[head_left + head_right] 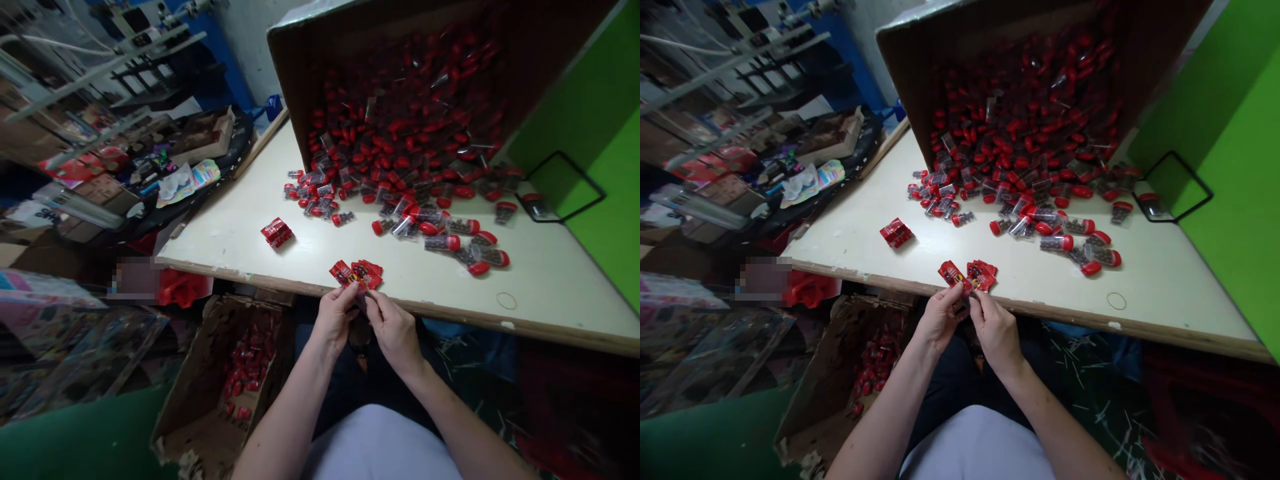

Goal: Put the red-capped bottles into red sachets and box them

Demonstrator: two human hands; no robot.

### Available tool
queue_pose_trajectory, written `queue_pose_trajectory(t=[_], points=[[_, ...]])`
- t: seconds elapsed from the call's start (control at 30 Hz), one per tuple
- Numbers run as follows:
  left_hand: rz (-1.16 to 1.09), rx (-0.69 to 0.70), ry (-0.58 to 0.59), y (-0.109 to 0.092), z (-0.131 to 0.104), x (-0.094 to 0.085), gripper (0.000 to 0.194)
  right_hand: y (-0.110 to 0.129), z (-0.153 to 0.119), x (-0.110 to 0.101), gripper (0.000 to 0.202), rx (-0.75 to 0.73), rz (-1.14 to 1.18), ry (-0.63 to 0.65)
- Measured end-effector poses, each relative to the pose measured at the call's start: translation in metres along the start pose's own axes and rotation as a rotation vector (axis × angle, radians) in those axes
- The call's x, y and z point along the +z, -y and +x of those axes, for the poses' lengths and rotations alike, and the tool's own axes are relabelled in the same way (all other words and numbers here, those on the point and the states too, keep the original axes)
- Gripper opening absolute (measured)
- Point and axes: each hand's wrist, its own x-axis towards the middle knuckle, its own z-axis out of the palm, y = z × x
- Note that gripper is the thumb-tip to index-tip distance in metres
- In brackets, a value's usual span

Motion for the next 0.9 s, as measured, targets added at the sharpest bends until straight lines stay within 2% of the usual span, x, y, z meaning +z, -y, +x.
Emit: queue_pose_trajectory(t=[0.07, 0.23, 0.67, 0.77, 0.9], points=[[-0.001, 0.004, 0.025, 0.001, 0.0, 0.0, 0.032, 0.001, 0.0, 0.0, 0.031, 0.032, 0.034, 0.02], [0.008, 0.026, 0.113, -0.001, -0.003, -0.004, 0.033, 0.003, 0.001, -0.001, 0.035, 0.287, 0.322, 0.18], [0.052, -0.038, 0.263, -0.012, -0.012, -0.006, 0.04, 0.005, 0.001, 0.007, 0.039, 0.576, 0.907, 0.263], [0.051, -0.011, 0.227, -0.009, -0.011, -0.006, 0.036, 0.006, 0.002, 0.007, 0.04, 0.532, 0.81, 0.244], [0.044, 0.043, 0.164, -0.001, -0.012, -0.003, 0.035, 0.011, 0.002, 0.003, 0.036, 0.334, 0.412, 0.147]])
